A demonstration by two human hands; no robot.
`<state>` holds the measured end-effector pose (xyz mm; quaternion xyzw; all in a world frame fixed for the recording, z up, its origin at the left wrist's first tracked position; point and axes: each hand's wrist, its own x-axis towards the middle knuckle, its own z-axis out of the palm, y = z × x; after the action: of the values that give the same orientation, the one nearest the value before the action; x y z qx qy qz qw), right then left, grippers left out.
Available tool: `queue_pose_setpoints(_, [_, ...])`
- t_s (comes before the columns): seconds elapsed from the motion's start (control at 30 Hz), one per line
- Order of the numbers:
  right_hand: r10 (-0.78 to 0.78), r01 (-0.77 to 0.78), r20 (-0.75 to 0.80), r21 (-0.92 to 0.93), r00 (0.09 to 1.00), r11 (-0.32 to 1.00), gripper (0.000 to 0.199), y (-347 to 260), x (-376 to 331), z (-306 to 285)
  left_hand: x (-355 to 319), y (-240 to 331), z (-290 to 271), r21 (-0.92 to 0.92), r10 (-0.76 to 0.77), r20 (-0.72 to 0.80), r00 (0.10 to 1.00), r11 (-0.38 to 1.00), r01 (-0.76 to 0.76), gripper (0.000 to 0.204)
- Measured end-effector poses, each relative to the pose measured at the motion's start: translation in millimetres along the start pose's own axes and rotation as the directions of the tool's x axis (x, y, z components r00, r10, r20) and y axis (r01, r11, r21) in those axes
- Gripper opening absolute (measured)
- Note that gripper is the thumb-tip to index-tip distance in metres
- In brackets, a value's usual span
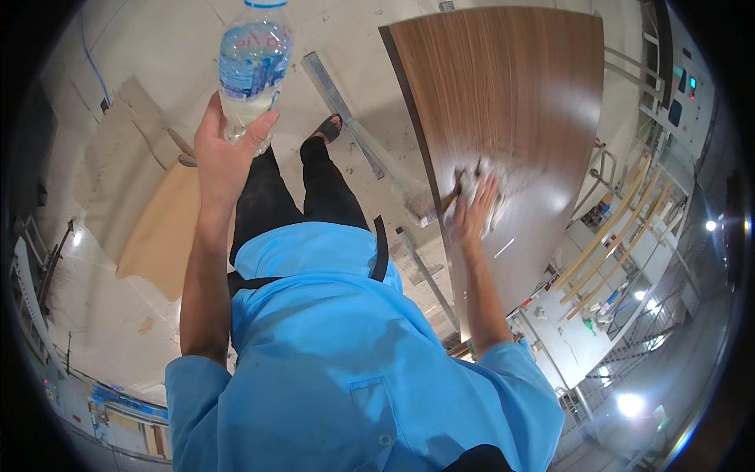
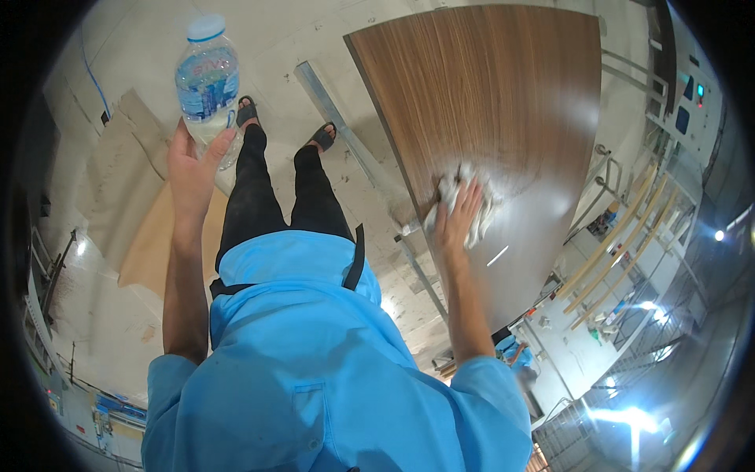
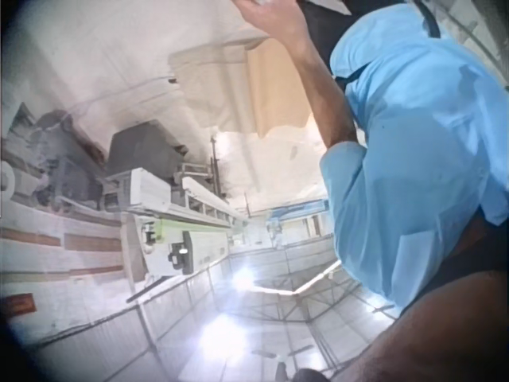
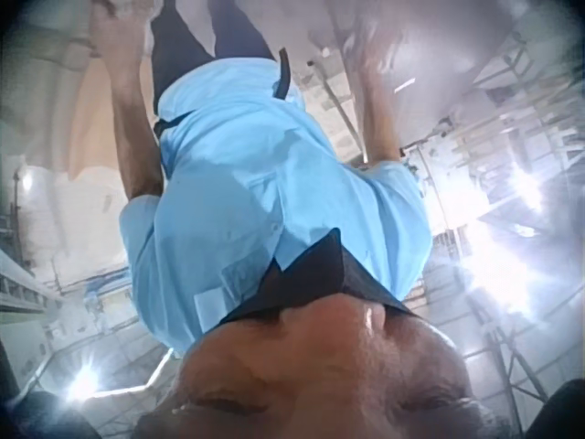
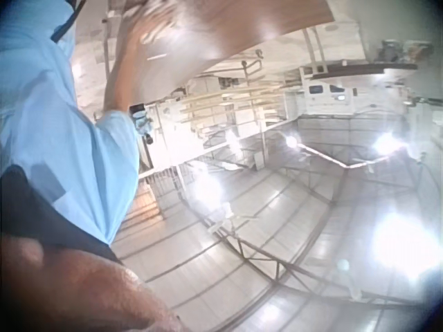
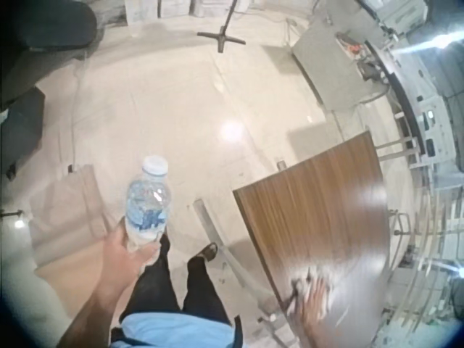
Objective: The person pours water from a plastic bottle onto a wooden surface and wipes it with a white cloth. They repeat this process across different areas of the surface.
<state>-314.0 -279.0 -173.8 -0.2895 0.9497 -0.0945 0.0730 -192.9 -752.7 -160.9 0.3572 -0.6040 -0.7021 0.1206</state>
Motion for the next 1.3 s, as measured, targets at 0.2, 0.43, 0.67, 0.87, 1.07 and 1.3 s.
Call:
queue_pose_setpoints(0.2, [-0.014, 0.018, 0.155, -0.024, 0.988, 1.000, 0.078, -53, 30, 44, -4, -6, -3, 0.045, -0.042, 0.015, 0.999, 0.998, 0.041, 0.052])
queue_pose_setpoints(0.43, [-0.276, 0.261, -0.118, -0.132, 0.954, 0.956, 0.056, -3, 366, 20, 1, 2, 7, 0.116, 0.006, 0.049, 0.999, 0.993, -0.011, 0.056])
queue_pose_setpoints(0.67, [-0.237, 0.232, -0.047, -0.093, 0.970, 0.968, 0.068, -65, 255, 29, 28, 9, -9, 0.079, -0.064, 0.009, 0.998, 0.995, 0.063, 0.062])
queue_pose_setpoints(0.87, [-0.156, 0.091, -0.303, -0.219, 0.940, 0.971, 0.053, -7, 350, 13, 59, 28, -21, 0.150, -0.117, 0.136, 0.984, 0.984, 0.096, 0.059])
queue_pose_setpoints(1.07, [0.581, -0.677, -0.409, -0.139, 0.704, 0.723, 0.061, 97, 213, 21, 87, 74, -37, 0.208, -0.008, 0.246, 0.969, 0.977, -0.044, 0.058])
queue_pose_setpoints(1.3, [0.212, -0.219, -0.086, -0.081, 0.973, 0.972, 0.068, -104, 177, 62, 133, 110, 1, 0.174, -0.065, 0.334, 0.940, 0.985, 0.006, 0.049])
